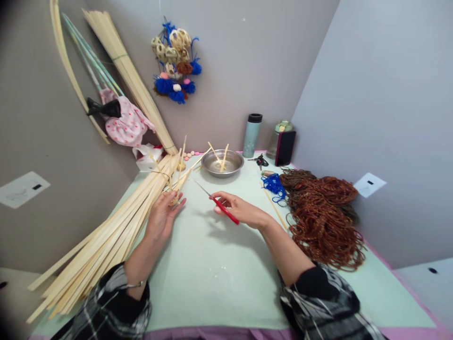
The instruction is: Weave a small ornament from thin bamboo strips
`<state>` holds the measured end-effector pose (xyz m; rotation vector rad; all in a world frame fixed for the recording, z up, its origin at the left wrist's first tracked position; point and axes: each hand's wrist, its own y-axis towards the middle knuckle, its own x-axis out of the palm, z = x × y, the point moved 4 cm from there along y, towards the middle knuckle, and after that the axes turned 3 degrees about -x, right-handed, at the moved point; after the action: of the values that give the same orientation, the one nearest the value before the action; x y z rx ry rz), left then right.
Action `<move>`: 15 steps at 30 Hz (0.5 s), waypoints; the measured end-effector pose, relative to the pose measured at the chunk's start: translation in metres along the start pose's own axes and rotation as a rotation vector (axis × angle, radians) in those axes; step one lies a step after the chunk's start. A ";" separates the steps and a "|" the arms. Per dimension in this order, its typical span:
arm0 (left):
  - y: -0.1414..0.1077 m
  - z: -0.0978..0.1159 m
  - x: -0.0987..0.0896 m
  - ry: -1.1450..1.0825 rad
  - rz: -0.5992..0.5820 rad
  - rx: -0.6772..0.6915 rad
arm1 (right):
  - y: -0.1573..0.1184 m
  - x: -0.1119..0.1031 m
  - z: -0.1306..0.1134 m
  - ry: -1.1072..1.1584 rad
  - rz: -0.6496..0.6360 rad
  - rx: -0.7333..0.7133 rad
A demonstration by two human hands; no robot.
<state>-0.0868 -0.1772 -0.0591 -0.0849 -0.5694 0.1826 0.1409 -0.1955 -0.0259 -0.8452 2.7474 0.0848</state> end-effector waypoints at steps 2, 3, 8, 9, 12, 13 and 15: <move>-0.001 0.000 0.001 0.009 -0.013 -0.007 | -0.001 0.001 -0.002 0.001 -0.015 -0.015; -0.002 -0.001 0.002 0.025 -0.035 -0.016 | -0.001 0.002 -0.004 0.007 -0.020 -0.020; -0.008 -0.006 0.010 0.128 -0.128 -0.058 | 0.001 0.009 -0.013 0.113 0.033 -0.026; -0.009 -0.007 0.011 0.137 -0.130 -0.064 | 0.001 0.009 -0.014 0.123 0.056 -0.026; -0.010 -0.007 0.012 0.143 -0.125 -0.068 | 0.001 0.008 -0.014 0.104 0.112 -0.015; -0.010 -0.007 0.012 0.142 -0.123 -0.065 | 0.000 0.008 -0.014 0.091 0.118 -0.010; -0.010 -0.007 0.012 0.140 -0.118 -0.059 | -0.001 0.007 -0.016 0.072 0.112 0.001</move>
<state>-0.0722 -0.1851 -0.0572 -0.1198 -0.4392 0.0444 0.1323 -0.2024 -0.0122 -0.7073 2.8604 0.0762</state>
